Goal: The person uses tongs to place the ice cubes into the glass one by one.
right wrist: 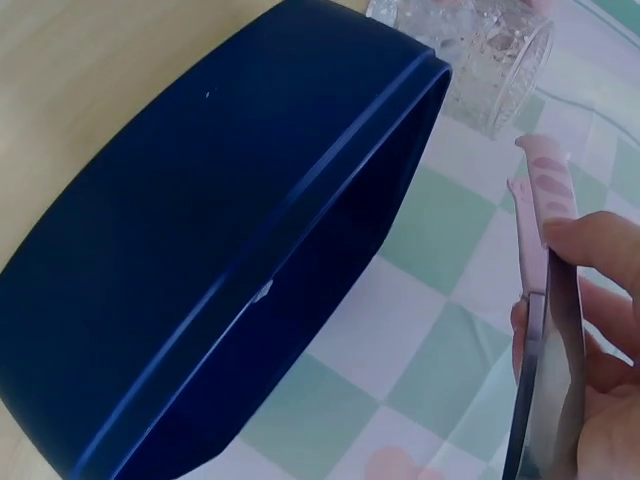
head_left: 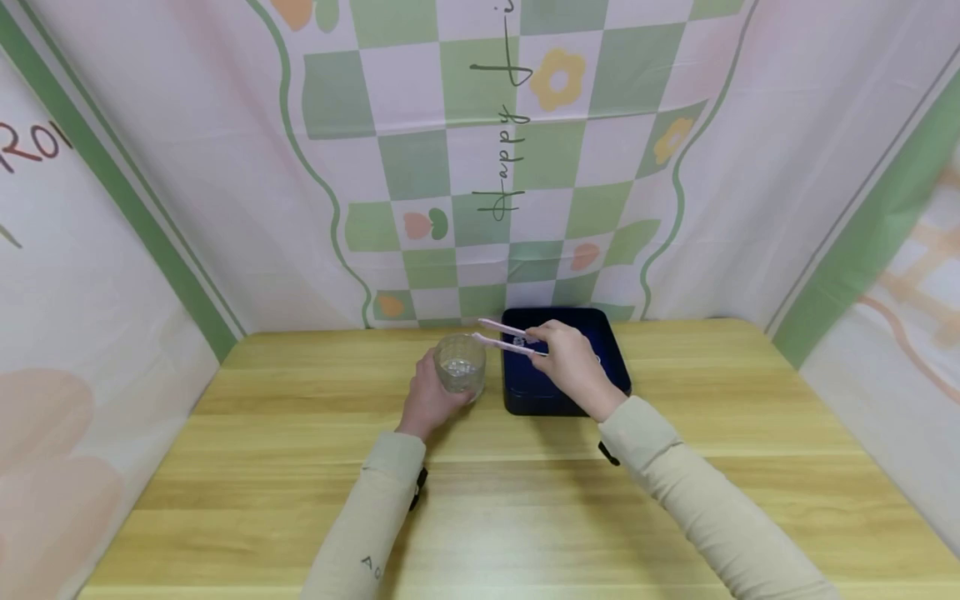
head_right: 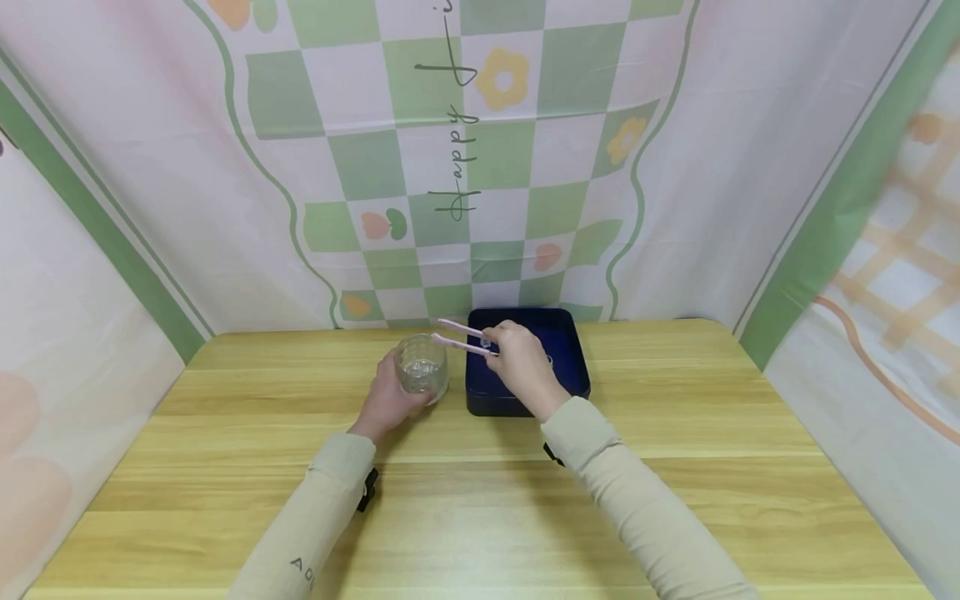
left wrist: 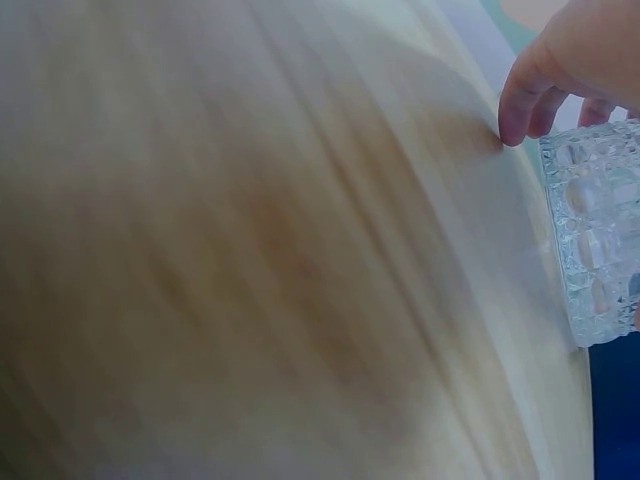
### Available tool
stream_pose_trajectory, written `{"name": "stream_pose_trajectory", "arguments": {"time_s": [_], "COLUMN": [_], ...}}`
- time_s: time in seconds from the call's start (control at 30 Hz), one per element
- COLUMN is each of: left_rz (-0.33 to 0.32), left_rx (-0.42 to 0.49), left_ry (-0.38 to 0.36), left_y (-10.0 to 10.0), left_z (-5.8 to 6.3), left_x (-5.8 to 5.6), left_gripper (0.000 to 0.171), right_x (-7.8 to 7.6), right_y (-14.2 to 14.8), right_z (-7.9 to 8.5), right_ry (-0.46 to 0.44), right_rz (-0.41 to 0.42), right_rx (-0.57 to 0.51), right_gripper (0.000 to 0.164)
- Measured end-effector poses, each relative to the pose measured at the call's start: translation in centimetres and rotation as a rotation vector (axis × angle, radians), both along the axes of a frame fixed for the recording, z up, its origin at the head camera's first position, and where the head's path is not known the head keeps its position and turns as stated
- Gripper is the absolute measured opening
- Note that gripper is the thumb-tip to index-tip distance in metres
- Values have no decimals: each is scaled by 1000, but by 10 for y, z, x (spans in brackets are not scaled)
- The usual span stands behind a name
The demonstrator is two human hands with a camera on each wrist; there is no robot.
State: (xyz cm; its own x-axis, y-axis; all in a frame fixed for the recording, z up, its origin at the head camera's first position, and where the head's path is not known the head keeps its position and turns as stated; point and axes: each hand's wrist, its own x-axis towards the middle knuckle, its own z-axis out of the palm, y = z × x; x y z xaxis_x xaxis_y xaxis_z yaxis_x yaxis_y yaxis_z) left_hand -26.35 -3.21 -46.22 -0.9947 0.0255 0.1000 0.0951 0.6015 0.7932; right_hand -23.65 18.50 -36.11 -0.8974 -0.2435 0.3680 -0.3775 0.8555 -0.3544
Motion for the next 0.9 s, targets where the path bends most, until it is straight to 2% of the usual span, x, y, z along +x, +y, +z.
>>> {"name": "stream_pose_trajectory", "arguments": {"time_s": [0.27,0.5,0.7,0.9], "left_rz": [1,-6,-2,-2], "left_rx": [-17,-23,-4,2], "left_ry": [-5,-19,-29,-41], "left_y": [1,1,1,1], "left_z": [2,2,2,2], "left_x": [1,1,2,2], "left_gripper": [99,99,98,98], "right_x": [-12,-27,-37,-41], "right_y": [12,29,45,53], "right_z": [-3,-12,-25,-35], "right_ry": [56,56,41,33], "right_rz": [-97,-186,-218,-250], "right_rx": [35,73,64,89], "right_gripper": [33,33,31,28]}}
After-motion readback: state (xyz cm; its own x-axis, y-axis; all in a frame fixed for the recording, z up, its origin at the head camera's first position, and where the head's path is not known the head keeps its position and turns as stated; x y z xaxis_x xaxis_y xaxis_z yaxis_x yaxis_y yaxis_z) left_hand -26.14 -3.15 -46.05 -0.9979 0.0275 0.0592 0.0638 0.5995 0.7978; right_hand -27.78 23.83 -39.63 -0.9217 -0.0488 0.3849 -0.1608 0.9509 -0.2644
